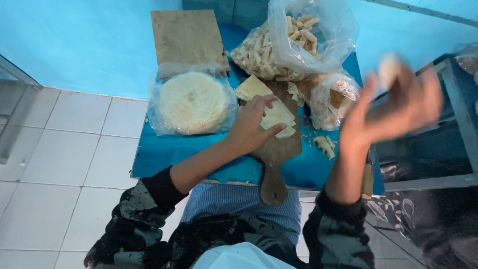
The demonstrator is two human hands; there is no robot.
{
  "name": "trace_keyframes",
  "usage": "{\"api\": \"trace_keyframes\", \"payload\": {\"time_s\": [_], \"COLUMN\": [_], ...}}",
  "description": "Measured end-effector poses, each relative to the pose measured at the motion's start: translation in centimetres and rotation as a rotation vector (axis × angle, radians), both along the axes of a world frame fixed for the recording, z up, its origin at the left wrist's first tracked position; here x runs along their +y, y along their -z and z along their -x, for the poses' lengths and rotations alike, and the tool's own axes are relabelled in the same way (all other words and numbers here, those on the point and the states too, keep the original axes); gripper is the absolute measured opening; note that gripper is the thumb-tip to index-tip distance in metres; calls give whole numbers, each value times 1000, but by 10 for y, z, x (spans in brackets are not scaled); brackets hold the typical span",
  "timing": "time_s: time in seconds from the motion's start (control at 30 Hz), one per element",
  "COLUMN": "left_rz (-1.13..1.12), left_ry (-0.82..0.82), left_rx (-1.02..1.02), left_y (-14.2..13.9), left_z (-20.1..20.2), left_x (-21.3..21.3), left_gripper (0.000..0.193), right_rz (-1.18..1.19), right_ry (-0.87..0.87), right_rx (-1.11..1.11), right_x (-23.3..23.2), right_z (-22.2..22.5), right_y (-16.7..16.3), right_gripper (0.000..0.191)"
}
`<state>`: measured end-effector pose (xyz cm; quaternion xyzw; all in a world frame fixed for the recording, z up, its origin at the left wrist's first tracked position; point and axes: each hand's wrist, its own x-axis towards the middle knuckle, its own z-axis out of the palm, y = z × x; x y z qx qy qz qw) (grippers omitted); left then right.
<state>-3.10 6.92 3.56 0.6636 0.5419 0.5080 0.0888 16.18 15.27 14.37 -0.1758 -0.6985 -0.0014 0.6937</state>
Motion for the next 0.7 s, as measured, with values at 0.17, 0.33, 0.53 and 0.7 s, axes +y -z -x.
{"api": "trace_keyframes", "payload": {"time_s": [0.17, 0.33, 0.53, 0.7], "left_rz": [8, 16, 11, 55], "left_ry": [17, -7, 4, 8], "left_rx": [-1, 67, 81, 103], "left_y": [3, 4, 5, 10], "left_z": [-1, -3, -2, -2], "left_x": [0, -1, -2, 0], "left_gripper": [64, 60, 58, 52], "right_rz": [460, 616, 590, 544], "right_ry": [216, 556, 334, 185], "right_rx": [-330, -809, -584, -436], "right_x": [59, 97, 114, 98], "right_z": [-24, -63, -66, -56], "right_y": [-1, 78, 124, 111], "right_gripper": [58, 28, 35, 38]}}
